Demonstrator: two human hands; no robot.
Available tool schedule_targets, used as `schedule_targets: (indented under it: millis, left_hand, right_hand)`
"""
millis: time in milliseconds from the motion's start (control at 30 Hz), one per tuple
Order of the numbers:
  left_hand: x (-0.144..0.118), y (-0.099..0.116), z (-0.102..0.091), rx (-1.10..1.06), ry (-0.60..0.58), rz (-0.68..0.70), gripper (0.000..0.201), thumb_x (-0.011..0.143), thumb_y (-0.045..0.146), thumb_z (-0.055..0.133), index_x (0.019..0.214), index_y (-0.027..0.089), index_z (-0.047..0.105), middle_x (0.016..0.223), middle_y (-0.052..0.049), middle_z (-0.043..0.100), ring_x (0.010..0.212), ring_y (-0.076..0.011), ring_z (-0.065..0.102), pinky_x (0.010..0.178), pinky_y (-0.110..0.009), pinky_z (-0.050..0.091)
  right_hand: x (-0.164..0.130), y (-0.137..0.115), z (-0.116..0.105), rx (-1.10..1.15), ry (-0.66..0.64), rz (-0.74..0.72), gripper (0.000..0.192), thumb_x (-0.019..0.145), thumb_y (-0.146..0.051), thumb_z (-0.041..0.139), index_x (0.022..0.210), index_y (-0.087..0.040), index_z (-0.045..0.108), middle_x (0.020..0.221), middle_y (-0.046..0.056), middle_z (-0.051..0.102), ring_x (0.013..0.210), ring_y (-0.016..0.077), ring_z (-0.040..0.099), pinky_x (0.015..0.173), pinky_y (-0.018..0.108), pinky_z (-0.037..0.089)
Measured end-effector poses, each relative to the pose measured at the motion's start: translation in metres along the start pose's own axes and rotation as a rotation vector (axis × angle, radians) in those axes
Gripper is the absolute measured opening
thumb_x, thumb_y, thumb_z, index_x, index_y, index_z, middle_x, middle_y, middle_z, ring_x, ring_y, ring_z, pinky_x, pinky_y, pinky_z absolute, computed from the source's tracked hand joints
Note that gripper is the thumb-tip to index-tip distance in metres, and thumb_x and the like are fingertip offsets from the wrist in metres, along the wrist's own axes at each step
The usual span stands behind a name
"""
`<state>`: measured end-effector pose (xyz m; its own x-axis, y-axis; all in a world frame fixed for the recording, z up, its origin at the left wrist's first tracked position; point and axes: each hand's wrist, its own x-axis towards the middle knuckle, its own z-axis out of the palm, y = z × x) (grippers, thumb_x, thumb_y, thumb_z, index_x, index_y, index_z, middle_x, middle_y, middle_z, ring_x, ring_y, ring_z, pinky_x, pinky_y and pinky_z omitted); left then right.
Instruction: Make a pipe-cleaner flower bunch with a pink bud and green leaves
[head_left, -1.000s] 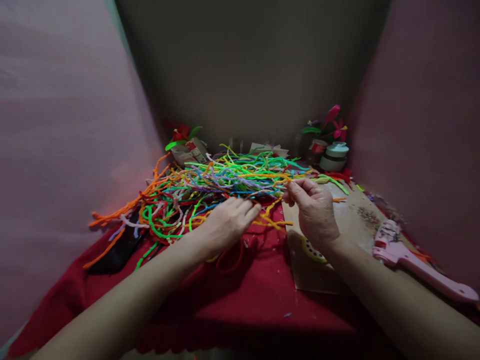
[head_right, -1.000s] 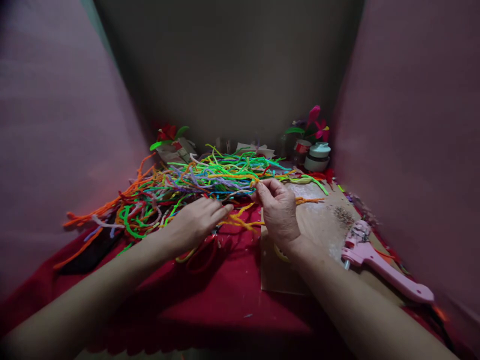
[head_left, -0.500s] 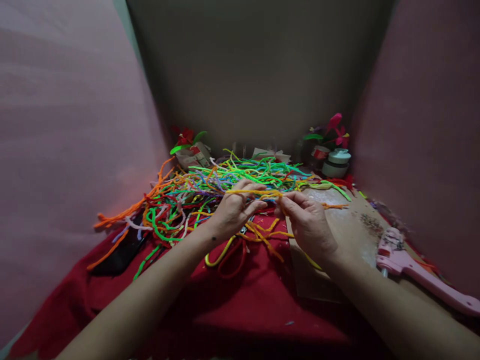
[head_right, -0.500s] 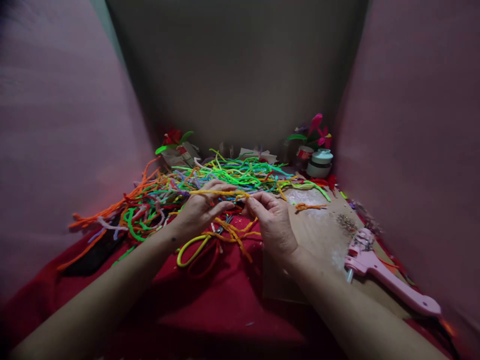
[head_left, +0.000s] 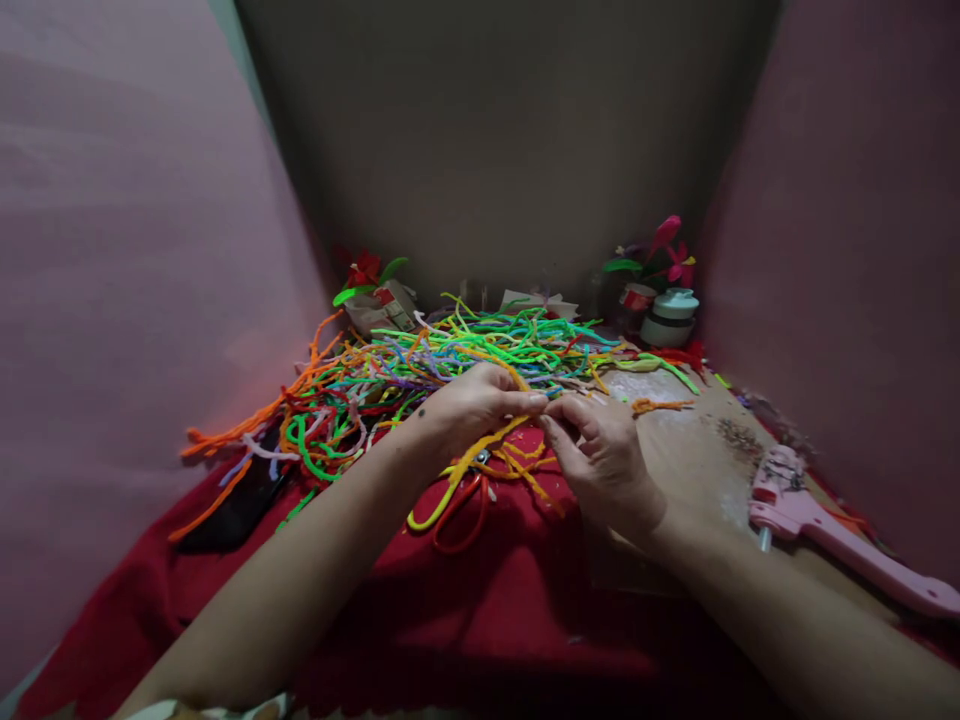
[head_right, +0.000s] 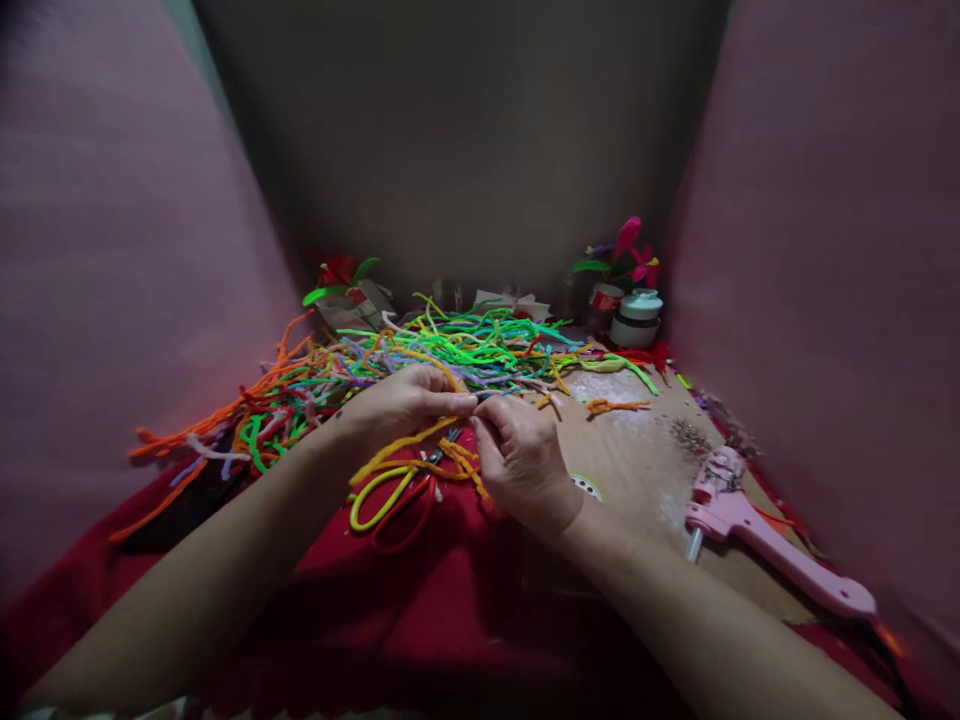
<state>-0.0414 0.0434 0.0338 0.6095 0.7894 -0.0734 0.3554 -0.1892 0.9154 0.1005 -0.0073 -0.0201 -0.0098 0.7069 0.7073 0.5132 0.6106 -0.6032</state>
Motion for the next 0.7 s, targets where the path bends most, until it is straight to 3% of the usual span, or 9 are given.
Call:
schedule_targets:
  millis: [67, 267, 400, 533, 700]
  left_hand:
    - [0.001, -0.003, -0.002, -0.100, 0.014, 0.009, 0.027, 0.073, 0.038, 0.058, 0.061, 0.014, 0.054, 0.046, 0.005, 0.038, 0.038, -0.0053, 0.029, 0.039, -0.021, 0.020]
    - [-0.007, -0.006, 0.002, -0.096, 0.135, 0.085, 0.019, 0.071, 0.030, 0.061, 0.073, 0.012, 0.058, 0.062, 0.002, 0.052, 0.054, -0.0070, 0.044, 0.052, -0.019, 0.034]
    - [-0.009, -0.012, 0.004, -0.080, 0.126, 0.099, 0.016, 0.075, 0.027, 0.055, 0.077, 0.012, 0.056, 0.067, 0.002, 0.050, 0.060, -0.0074, 0.043, 0.056, -0.020, 0.035]
    - [-0.009, -0.014, 0.005, -0.025, 0.080, 0.094, 0.015, 0.078, 0.026, 0.050, 0.074, 0.013, 0.053, 0.061, 0.005, 0.044, 0.054, -0.0068, 0.037, 0.050, -0.020, 0.030]
    - [-0.015, -0.011, 0.002, 0.055, 0.139, 0.106, 0.018, 0.081, 0.028, 0.047, 0.070, 0.014, 0.051, 0.058, 0.004, 0.046, 0.052, -0.0075, 0.041, 0.049, -0.020, 0.031]
  right_hand:
    - [0.000, 0.002, 0.001, -0.057, 0.024, -0.040, 0.016, 0.079, -0.013, 0.050, 0.065, -0.020, 0.053, 0.058, 0.000, 0.051, 0.056, 0.0136, 0.046, 0.056, 0.026, 0.034]
    - [0.000, 0.006, 0.003, -0.062, -0.002, -0.008, 0.016, 0.082, -0.014, 0.050, 0.068, -0.019, 0.056, 0.059, 0.000, 0.055, 0.055, 0.0131, 0.048, 0.057, 0.025, 0.036]
    - [-0.001, 0.005, 0.004, 0.017, -0.036, 0.051, 0.016, 0.081, -0.015, 0.050, 0.067, -0.018, 0.057, 0.059, 0.000, 0.056, 0.055, 0.0122, 0.050, 0.056, 0.024, 0.037]
    - [0.000, 0.006, 0.006, 0.180, -0.078, 0.204, 0.016, 0.081, -0.021, 0.053, 0.067, -0.016, 0.059, 0.059, 0.000, 0.055, 0.056, 0.0118, 0.050, 0.055, 0.024, 0.038]
    - [0.004, 0.012, 0.006, 0.666, -0.255, 0.534, 0.019, 0.076, -0.030, 0.060, 0.064, -0.015, 0.061, 0.056, 0.000, 0.059, 0.051, 0.0100, 0.049, 0.051, 0.023, 0.038]
